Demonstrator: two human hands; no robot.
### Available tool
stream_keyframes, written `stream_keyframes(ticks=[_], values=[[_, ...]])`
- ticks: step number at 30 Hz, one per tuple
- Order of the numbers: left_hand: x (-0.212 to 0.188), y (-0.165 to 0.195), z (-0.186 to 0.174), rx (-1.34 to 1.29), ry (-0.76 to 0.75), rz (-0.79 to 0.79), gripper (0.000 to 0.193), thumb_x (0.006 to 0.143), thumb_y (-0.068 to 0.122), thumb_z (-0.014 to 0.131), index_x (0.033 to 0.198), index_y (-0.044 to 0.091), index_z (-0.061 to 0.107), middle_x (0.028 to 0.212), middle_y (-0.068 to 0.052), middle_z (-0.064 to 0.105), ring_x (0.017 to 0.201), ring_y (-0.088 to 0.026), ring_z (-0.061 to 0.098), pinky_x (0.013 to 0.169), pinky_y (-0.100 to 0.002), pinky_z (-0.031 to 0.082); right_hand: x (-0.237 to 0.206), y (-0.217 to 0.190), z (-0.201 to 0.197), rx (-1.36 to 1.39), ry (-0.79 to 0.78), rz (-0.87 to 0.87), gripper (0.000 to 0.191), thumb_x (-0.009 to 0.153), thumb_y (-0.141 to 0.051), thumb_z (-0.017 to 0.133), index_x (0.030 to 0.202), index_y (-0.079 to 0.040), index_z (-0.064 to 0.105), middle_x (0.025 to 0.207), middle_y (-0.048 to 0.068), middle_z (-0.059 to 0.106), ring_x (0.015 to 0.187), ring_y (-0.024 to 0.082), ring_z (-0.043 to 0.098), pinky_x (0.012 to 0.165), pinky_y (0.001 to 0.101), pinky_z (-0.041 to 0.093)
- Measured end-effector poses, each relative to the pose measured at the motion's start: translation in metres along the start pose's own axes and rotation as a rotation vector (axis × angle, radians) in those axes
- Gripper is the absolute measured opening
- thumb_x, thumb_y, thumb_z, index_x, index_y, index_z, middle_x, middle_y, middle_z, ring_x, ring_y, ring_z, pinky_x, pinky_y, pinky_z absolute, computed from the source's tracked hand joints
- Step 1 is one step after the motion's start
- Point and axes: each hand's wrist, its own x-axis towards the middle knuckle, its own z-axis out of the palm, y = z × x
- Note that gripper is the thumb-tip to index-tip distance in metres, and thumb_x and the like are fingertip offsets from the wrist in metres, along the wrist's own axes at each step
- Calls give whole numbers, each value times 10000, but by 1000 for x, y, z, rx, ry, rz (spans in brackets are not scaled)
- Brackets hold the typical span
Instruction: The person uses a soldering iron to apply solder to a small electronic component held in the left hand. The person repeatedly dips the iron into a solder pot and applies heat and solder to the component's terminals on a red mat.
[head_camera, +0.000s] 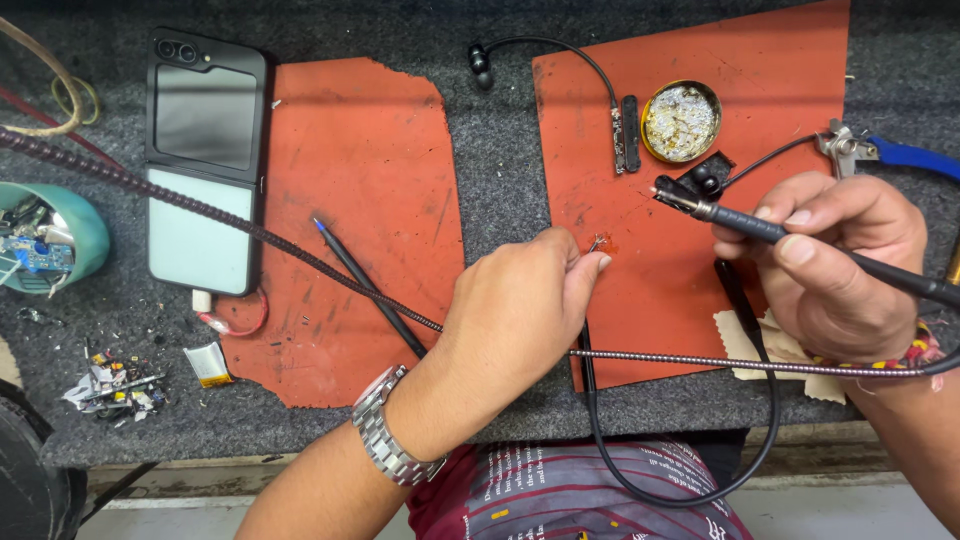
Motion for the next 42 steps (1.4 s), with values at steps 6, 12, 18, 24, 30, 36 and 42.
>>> stream_keyframes(ticks=[6, 12, 18, 24, 30, 36, 42], values=[[1, -1, 0, -19, 10, 6, 354, 979, 352, 614, 848, 25, 654, 669, -210, 690, 667, -424, 700, 616, -531, 550, 1, -2, 11, -320, -76, -92, 151, 914, 17, 709, 1040, -37, 646, 1062, 122, 670, 979, 273, 738, 925, 430, 643], [2, -2, -1, -19, 6, 9, 344, 978, 348, 614, 861, 27, 654, 673, -200, 695, 672, -411, 707, 613, -522, 555, -1, -7, 26, -948, -385, -339, 203, 747, -18, 799, 905, -44, 674, 1008, 93, 639, 1038, 318, 744, 901, 389, 637], [2, -1, -2, 15, -24, -19, 347, 983, 358, 606, 872, 33, 654, 660, -196, 691, 670, -409, 707, 613, -520, 557, 1, -2, 31, -1046, -400, -397, 211, 750, 0, 804, 898, -46, 662, 1000, 89, 636, 1044, 312, 740, 897, 391, 634], [0, -1, -1, 21, -14, -13, 355, 985, 365, 605, 869, 33, 656, 669, -198, 691, 680, -414, 706, 619, -526, 554, 2, 0, 36, -1055, -449, -407, 195, 771, 0, 808, 894, -37, 662, 1006, 100, 640, 1061, 317, 738, 885, 376, 639], [-1, -1, -1, 20, -12, -12, 357, 982, 370, 605, 877, 33, 657, 680, -200, 695, 685, -418, 705, 624, -529, 555, 3, -1, 40, -1063, -478, -405, 188, 763, 0, 806, 884, -43, 670, 1009, 97, 645, 1069, 320, 737, 891, 382, 637], [0, -2, -1, 30, -13, -10, 358, 981, 372, 606, 878, 33, 657, 681, -201, 695, 687, -419, 705, 624, -531, 554, 3, 0, 39, -1079, -474, -413, 184, 763, -4, 810, 883, -47, 676, 1007, 93, 648, 1068, 315, 737, 896, 379, 633], [0, -2, -1, 21, -13, -16, 355, 983, 368, 602, 884, 32, 660, 674, -199, 695, 679, -416, 706, 623, -526, 556, 3, -1, 40, -1062, -474, -413, 176, 775, -15, 809, 892, -45, 682, 1012, 95, 646, 1075, 312, 732, 910, 385, 635]])
